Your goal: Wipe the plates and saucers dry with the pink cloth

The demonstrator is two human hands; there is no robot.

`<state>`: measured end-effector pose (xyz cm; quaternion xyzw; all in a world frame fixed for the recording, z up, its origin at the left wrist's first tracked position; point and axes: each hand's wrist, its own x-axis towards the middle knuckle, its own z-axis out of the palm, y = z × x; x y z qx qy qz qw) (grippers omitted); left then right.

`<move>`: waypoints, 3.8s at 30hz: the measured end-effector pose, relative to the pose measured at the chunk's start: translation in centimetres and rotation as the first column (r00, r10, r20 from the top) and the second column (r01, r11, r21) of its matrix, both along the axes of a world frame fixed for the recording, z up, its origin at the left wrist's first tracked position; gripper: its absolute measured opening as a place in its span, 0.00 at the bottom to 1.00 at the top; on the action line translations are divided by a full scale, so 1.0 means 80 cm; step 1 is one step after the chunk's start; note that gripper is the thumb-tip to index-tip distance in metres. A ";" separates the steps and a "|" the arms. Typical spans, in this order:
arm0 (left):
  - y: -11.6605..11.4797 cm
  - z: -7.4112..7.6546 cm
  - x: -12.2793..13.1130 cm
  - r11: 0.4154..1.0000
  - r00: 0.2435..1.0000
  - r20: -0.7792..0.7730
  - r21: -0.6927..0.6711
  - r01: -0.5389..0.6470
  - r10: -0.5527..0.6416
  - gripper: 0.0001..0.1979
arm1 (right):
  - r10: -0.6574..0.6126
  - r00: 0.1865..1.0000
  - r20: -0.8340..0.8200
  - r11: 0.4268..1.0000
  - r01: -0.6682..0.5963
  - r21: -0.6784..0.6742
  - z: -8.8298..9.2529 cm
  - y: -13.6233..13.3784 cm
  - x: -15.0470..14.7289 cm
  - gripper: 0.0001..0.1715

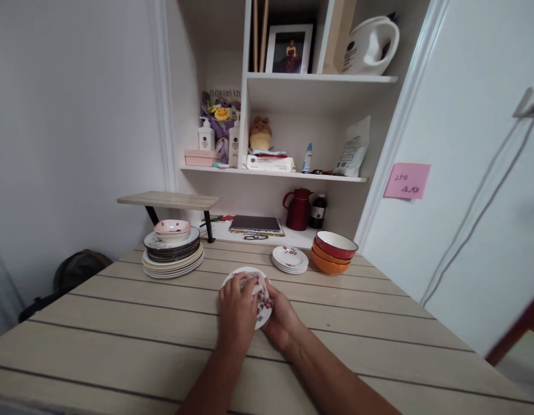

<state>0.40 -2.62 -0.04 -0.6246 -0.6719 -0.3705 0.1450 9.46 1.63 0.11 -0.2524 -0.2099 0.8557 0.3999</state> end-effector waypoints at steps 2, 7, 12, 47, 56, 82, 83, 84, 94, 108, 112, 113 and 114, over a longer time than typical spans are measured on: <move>0.002 -0.001 -0.006 0.993 0.993 0.004 0.008 -0.118 0.118 0.15 | -0.018 0.999 0.027 1.000 0.018 -0.002 -0.001 -0.005 -0.005 0.19; 0.002 -0.004 -0.013 0.974 0.974 -0.029 -0.016 -0.225 0.225 0.13 | -0.021 1.000 -0.023 0.999 0.020 -0.028 0.001 0.002 0.003 0.21; -0.005 0.000 -0.002 0.999 0.999 -0.032 -0.031 -0.043 0.042 0.12 | -0.044 0.998 -0.043 0.999 0.043 -0.019 0.004 0.016 0.018 0.25; 0.000 0.001 -0.014 0.979 0.978 -0.035 -0.008 -0.205 0.205 0.13 | 0.006 0.999 0.052 1.000 -0.007 0.025 -0.001 -0.004 -0.003 0.21; -0.005 0.003 -0.003 0.994 0.997 -0.014 -0.068 -0.082 0.081 0.13 | -0.037 0.999 -0.025 0.999 0.037 0.019 0.006 0.019 0.020 0.27; -0.008 0.005 0.014 0.996 0.999 0.024 -0.081 0.046 -0.044 0.15 | -0.052 0.995 -0.079 0.998 0.054 0.021 0.004 0.028 0.027 0.31; -0.008 0.005 0.016 0.995 0.998 0.022 -0.074 0.068 -0.067 0.15 | -0.042 0.996 -0.083 0.999 0.045 0.025 0.005 0.028 0.027 0.31; -0.008 0.005 0.017 0.995 0.997 0.018 -0.065 0.075 -0.074 0.16 | -0.026 0.997 -0.079 0.999 0.029 0.030 0.005 0.027 0.027 0.31; 0.000 -0.001 -0.017 0.970 0.970 0.010 -0.006 -0.244 0.244 0.12 | 0.003 0.997 0.074 0.998 -0.007 0.059 -0.004 -0.001 -0.001 0.22; -0.002 -0.005 0.007 0.999 1.000 0.020 -0.047 0.024 -0.023 0.14 | -0.042 0.999 -0.035 0.999 0.042 -0.010 0.014 0.015 0.020 0.24; -0.003 -0.009 0.015 0.988 0.989 -0.019 -0.057 0.143 -0.145 0.17 | -0.030 0.999 -0.018 0.999 0.030 -0.022 0.006 0.015 0.017 0.21; -0.003 -0.009 0.016 0.985 0.986 -0.024 -0.056 0.162 -0.163 0.18 | -0.027 1.000 -0.017 0.999 0.026 -0.025 0.004 0.015 0.016 0.21; -0.003 -0.009 0.016 0.983 0.984 -0.029 -0.051 0.175 -0.177 0.18 | -0.025 0.999 -0.020 0.999 0.024 -0.027 0.003 0.014 0.015 0.20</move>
